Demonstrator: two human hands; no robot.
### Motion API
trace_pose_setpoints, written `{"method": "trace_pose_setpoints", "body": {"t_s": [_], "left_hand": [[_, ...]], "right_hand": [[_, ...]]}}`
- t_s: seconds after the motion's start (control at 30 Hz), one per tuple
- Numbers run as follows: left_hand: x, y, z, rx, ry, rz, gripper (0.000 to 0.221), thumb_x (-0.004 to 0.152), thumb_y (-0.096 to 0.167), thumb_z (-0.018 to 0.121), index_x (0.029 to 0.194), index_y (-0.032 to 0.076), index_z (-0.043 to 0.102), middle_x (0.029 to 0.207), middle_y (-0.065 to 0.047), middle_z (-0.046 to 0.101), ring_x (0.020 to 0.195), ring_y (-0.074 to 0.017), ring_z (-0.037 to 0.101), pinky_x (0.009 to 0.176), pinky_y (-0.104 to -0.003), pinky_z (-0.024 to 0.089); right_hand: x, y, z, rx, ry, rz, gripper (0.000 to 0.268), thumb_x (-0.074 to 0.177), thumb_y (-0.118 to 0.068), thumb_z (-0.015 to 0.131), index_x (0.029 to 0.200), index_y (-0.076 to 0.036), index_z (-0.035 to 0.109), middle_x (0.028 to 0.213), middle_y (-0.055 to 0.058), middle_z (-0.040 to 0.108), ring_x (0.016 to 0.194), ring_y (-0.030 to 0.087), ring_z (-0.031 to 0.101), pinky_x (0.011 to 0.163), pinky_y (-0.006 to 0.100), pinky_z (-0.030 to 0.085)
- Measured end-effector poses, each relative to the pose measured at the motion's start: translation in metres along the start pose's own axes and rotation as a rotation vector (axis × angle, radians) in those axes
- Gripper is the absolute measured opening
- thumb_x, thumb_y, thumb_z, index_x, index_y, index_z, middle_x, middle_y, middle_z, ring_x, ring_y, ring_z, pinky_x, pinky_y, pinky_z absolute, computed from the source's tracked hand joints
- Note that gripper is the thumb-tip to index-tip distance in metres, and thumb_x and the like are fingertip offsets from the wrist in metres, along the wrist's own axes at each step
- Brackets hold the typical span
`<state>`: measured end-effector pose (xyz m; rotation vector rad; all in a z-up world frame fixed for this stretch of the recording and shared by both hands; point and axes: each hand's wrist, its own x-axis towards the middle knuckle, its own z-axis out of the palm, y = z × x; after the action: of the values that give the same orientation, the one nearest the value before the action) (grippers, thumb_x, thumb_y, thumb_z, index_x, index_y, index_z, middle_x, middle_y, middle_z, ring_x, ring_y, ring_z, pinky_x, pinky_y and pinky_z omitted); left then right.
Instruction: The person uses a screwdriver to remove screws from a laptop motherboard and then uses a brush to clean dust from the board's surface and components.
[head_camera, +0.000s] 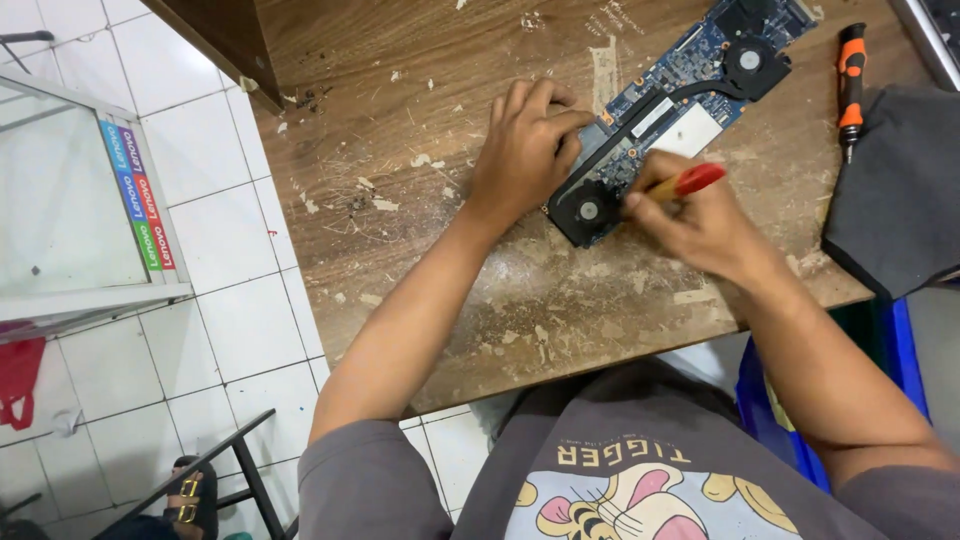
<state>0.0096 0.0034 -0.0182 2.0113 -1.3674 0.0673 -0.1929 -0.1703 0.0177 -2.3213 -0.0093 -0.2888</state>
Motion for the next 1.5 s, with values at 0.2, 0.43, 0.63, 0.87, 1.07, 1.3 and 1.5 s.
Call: {"method": "trace_pose_setpoints", "body": {"t_s": [0.2, 0.43, 0.63, 0.87, 1.07, 1.3, 1.5], "left_hand": [[-0.001, 0.000, 0.002, 0.019, -0.003, 0.015, 0.025, 0.099, 0.019, 0.079, 0.124, 0.017, 0.083, 0.120, -0.005, 0.068, 0.117, -0.0288, 0.055, 0.099, -0.047, 0.045], [0.001, -0.002, 0.001, 0.027, -0.010, 0.015, 0.025, 0.100, 0.019, 0.077, 0.123, 0.016, 0.084, 0.120, -0.006, 0.067, 0.116, -0.0301, 0.054, 0.097, -0.048, 0.044], [0.001, -0.003, 0.004, 0.025, -0.014, 0.008, 0.025, 0.100, 0.019, 0.077, 0.123, 0.016, 0.084, 0.120, -0.006, 0.067, 0.116, -0.0297, 0.054, 0.098, -0.048, 0.045], [0.000, -0.001, 0.002, 0.015, 0.014, 0.004, 0.024, 0.099, 0.016, 0.075, 0.120, 0.017, 0.085, 0.116, -0.004, 0.066, 0.114, -0.0295, 0.054, 0.095, -0.047, 0.044], [0.001, -0.003, 0.004, 0.031, -0.002, 0.000, 0.026, 0.098, 0.017, 0.078, 0.122, 0.017, 0.085, 0.118, -0.002, 0.067, 0.116, -0.0284, 0.055, 0.097, -0.046, 0.044], [0.001, -0.001, 0.003, 0.009, 0.032, 0.043, 0.021, 0.101, 0.016, 0.076, 0.121, 0.015, 0.084, 0.115, -0.004, 0.067, 0.115, -0.0291, 0.055, 0.096, -0.045, 0.045], [0.001, 0.001, 0.001, -0.002, 0.065, 0.050, 0.017, 0.102, 0.014, 0.076, 0.117, 0.012, 0.084, 0.113, -0.005, 0.068, 0.112, -0.0300, 0.056, 0.095, -0.047, 0.045]], "right_hand": [[0.009, -0.031, 0.009, 0.274, -0.247, 0.005, 0.018, 0.110, -0.016, 0.063, 0.093, -0.011, 0.060, 0.083, 0.002, 0.054, 0.066, 0.012, 0.051, 0.057, 0.026, 0.042], [0.006, 0.003, -0.001, -0.090, 0.047, -0.089, 0.025, 0.114, -0.011, 0.062, 0.090, -0.007, 0.058, 0.087, 0.007, 0.055, 0.072, 0.019, 0.049, 0.064, 0.032, 0.039], [0.004, -0.013, 0.012, 0.131, -0.058, -0.055, 0.016, 0.105, 0.000, 0.066, 0.092, -0.007, 0.059, 0.084, 0.007, 0.057, 0.065, 0.015, 0.049, 0.056, 0.029, 0.038], [-0.013, 0.017, -0.011, -0.026, 0.184, -0.074, 0.020, 0.115, -0.012, 0.063, 0.098, -0.001, 0.063, 0.089, 0.012, 0.059, 0.078, 0.021, 0.053, 0.073, 0.036, 0.044], [-0.029, 0.014, -0.003, 0.095, 0.093, 0.127, 0.014, 0.112, -0.013, 0.065, 0.104, -0.003, 0.065, 0.088, 0.007, 0.063, 0.064, 0.013, 0.047, 0.056, 0.027, 0.038], [-0.027, 0.010, -0.006, 0.137, 0.260, -0.040, 0.016, 0.115, -0.020, 0.060, 0.105, -0.008, 0.060, 0.098, 0.009, 0.064, 0.087, 0.020, 0.059, 0.088, 0.038, 0.048], [-0.024, 0.005, -0.001, 0.015, 0.291, -0.047, 0.017, 0.114, -0.009, 0.064, 0.099, -0.001, 0.064, 0.093, 0.013, 0.065, 0.082, 0.024, 0.058, 0.076, 0.039, 0.047]]}}
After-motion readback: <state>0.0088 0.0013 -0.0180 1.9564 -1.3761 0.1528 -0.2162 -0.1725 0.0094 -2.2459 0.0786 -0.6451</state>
